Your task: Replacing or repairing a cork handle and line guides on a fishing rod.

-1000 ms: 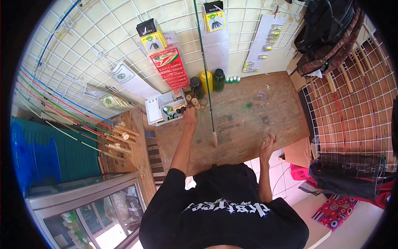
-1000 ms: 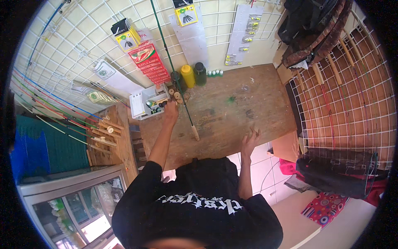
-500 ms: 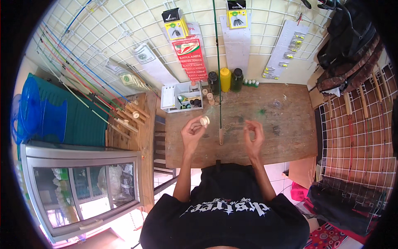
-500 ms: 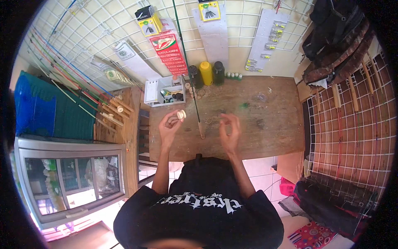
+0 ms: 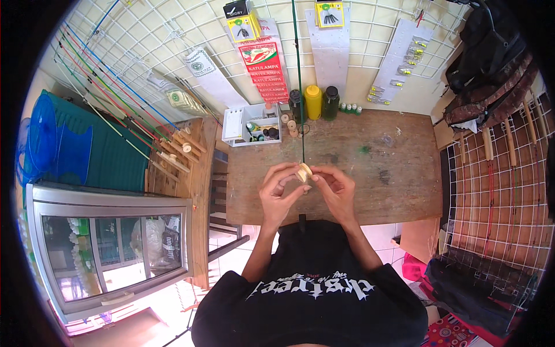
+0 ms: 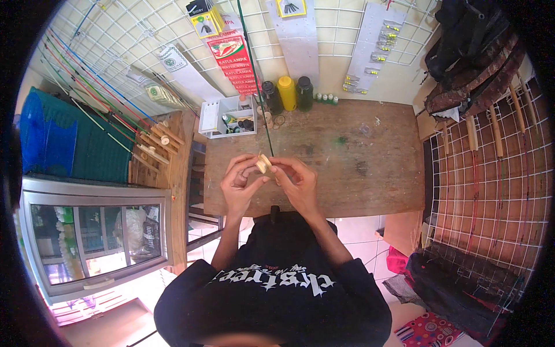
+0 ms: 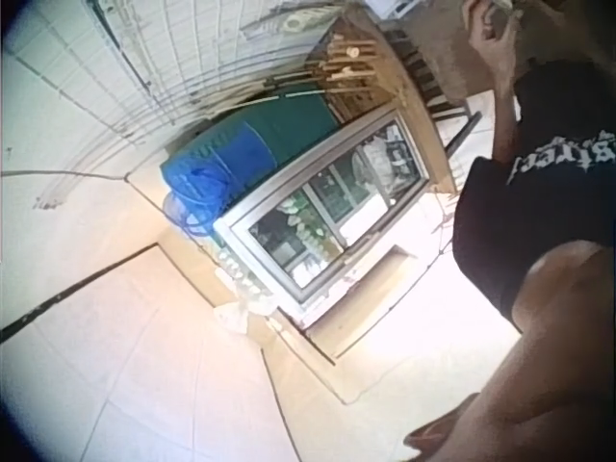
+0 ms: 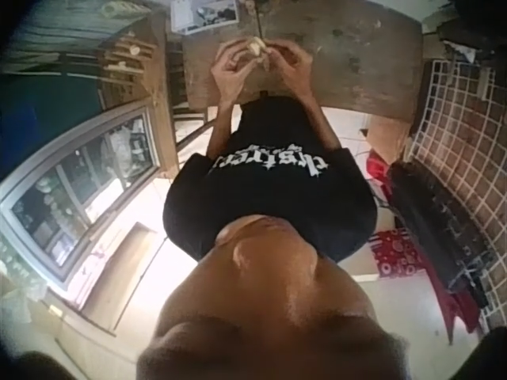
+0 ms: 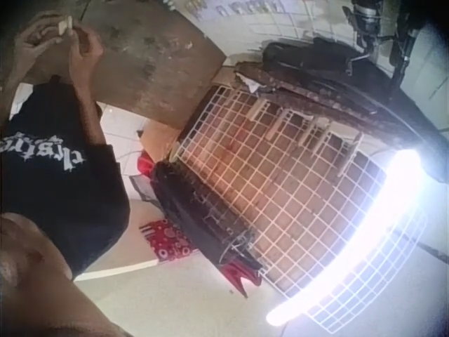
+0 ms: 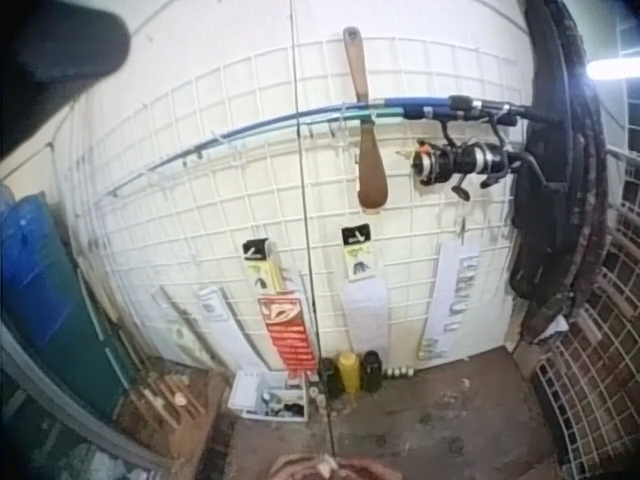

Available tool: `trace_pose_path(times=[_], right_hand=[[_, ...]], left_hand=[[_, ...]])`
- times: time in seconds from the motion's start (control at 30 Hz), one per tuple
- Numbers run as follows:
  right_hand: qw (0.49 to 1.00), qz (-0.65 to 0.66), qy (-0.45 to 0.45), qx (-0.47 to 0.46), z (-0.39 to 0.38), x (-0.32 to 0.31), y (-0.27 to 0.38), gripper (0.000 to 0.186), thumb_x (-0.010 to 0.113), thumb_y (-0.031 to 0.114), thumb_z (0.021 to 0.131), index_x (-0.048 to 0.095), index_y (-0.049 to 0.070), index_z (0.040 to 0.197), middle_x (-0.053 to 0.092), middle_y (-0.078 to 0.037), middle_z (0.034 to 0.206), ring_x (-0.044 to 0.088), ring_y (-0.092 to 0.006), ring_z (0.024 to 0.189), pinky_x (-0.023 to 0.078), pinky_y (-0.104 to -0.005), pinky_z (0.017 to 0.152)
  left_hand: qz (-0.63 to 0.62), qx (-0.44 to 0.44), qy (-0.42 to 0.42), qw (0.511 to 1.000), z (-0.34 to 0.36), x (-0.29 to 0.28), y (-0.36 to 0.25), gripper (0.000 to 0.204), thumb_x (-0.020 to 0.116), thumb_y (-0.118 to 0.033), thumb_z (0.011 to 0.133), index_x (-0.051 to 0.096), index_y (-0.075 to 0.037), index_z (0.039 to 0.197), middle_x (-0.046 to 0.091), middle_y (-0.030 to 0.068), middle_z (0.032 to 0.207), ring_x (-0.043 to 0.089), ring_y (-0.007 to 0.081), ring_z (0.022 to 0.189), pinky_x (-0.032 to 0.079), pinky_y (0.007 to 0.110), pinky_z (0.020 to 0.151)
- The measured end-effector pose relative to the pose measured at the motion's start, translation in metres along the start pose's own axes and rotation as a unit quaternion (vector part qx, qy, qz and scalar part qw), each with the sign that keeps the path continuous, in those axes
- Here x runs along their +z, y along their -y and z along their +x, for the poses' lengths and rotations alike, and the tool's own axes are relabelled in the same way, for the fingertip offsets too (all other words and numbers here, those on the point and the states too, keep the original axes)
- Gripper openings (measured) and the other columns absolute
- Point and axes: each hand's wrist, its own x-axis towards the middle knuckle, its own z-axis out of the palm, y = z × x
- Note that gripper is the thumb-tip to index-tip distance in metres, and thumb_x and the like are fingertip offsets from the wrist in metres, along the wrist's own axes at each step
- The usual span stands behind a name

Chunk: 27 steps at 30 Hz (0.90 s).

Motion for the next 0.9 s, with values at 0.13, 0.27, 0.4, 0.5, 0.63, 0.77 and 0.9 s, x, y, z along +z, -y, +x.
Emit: trace_pose_path(times=[0.13,0.27,0.4,0.5,0.63,0.77,0.9], right_hand=[[1.000,-0.003,-0.008,-0.010,-0.004,-0.002,0.001,0.019,0.063,0.003,0.085,0.064,-0.001,0.103,0.065,-0.007,0.096,0.060,-0.0085,0.076,0.047,-0.0209,0.060],[0.999,-0.043,-0.013,-0.016,0.003,-0.006,0.012,0.022,0.065,0.003,0.083,0.063,-0.001,0.105,0.064,-0.009,0.095,0.061,-0.0116,0.075,0.049,-0.0232,0.065],[0.978,-0.174,0.025,-0.113,0.010,-0.009,0.022,0.027,0.067,0.001,0.077,0.065,0.000,0.104,0.064,-0.012,0.096,0.063,-0.0196,0.080,0.049,-0.0290,0.072],[0.968,-0.215,0.029,-0.128,0.009,-0.010,0.024,0.027,0.068,0.001,0.075,0.066,0.002,0.102,0.064,-0.012,0.096,0.064,-0.0226,0.085,0.049,-0.0312,0.075],[0.973,-0.199,-0.005,-0.114,0.008,-0.013,0.021,0.022,0.068,-0.003,0.074,0.066,0.000,0.095,0.066,-0.013,0.095,0.064,-0.0223,0.086,0.049,-0.0305,0.076],[0.957,-0.237,0.002,-0.168,0.008,-0.014,0.020,0.020,0.069,-0.003,0.074,0.066,-0.001,0.093,0.066,-0.014,0.095,0.064,-0.0238,0.087,0.049,-0.0311,0.076],[0.954,-0.245,-0.017,-0.171,0.007,-0.014,0.017,0.015,0.067,-0.002,0.075,0.064,0.000,0.091,0.065,-0.013,0.093,0.064,-0.0254,0.086,0.049,-0.0325,0.075]], left_hand=[[-0.016,-0.004,0.001,1.000,-0.006,0.002,0.005,0.048,0.067,0.015,0.071,0.051,0.007,0.115,0.054,0.0169,0.114,0.058,0.0228,0.102,0.052,0.030,0.085],[-0.034,-0.026,0.005,0.999,-0.003,0.002,0.000,0.053,0.069,0.011,0.073,0.047,0.006,0.121,0.058,0.0176,0.111,0.059,0.0225,0.103,0.052,0.031,0.086],[0.018,-0.023,0.027,0.999,-0.003,0.000,-0.003,0.050,0.068,0.010,0.074,0.048,0.005,0.120,0.059,0.0183,0.113,0.061,0.0235,0.102,0.051,0.032,0.087],[0.078,0.001,0.036,0.996,-0.001,0.001,-0.002,0.049,0.069,0.009,0.073,0.051,0.004,0.118,0.060,0.0169,0.113,0.061,0.0227,0.102,0.051,0.032,0.088],[0.137,0.043,0.039,0.989,0.003,0.003,0.000,0.047,0.070,0.007,0.071,0.055,0.000,0.115,0.063,0.0124,0.109,0.062,0.0227,0.100,0.050,0.032,0.086],[0.170,0.081,0.042,0.981,0.006,0.003,0.002,0.047,0.072,0.006,0.069,0.057,-0.002,0.113,0.065,0.0109,0.106,0.062,0.0245,0.097,0.049,0.032,0.084],[0.168,0.069,0.049,0.982,0.006,0.005,-0.002,0.047,0.071,0.007,0.068,0.058,-0.002,0.112,0.065,0.0108,0.105,0.062,0.0245,0.097,0.049,0.032,0.084]])
